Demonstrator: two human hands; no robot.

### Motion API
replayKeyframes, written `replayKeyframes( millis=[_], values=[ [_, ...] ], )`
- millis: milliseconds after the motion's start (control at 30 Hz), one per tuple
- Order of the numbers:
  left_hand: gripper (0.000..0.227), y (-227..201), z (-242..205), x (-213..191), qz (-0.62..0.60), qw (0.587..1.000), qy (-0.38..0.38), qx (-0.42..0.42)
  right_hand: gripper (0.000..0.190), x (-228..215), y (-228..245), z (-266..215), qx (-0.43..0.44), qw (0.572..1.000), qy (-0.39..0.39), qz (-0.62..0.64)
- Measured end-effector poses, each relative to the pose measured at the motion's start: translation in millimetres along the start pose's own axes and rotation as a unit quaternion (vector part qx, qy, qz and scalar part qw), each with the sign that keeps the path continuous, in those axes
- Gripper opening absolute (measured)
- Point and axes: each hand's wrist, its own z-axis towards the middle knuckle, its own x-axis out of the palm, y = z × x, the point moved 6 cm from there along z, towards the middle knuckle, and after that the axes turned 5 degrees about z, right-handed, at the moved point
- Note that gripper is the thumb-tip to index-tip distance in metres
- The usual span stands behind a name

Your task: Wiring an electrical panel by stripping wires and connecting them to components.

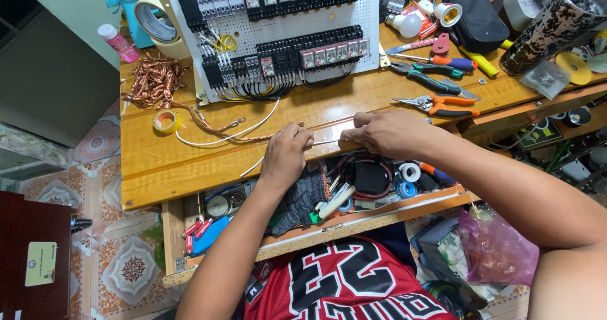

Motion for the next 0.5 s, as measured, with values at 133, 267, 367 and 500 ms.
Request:
replayKeyframes(
  millis=[133,267,367,500],
  values=[
    [0.013,1,1,0,0.0,1.0,-0.001,-0.005,0.036,2,-5,-1,0.003,1.0,-0.006,-0.006],
    [0.013,2,0,2,-0.003,1.0,-0.002,-0.003,0.037,7,-11,-2,0.007,1.0,0.002,-0.014],
    [0.013,2,1,0,-0.007,1.0,-0.002,-0.003,0.036,5,-15,-3,0.015,1.0,0.011,-0.008],
    [0.012,1,1,0,-0.006,1.0,-0.001,-0.003,0.036,0,-14,-5,0.023,0.999,0.026,-0.002]
  ],
)
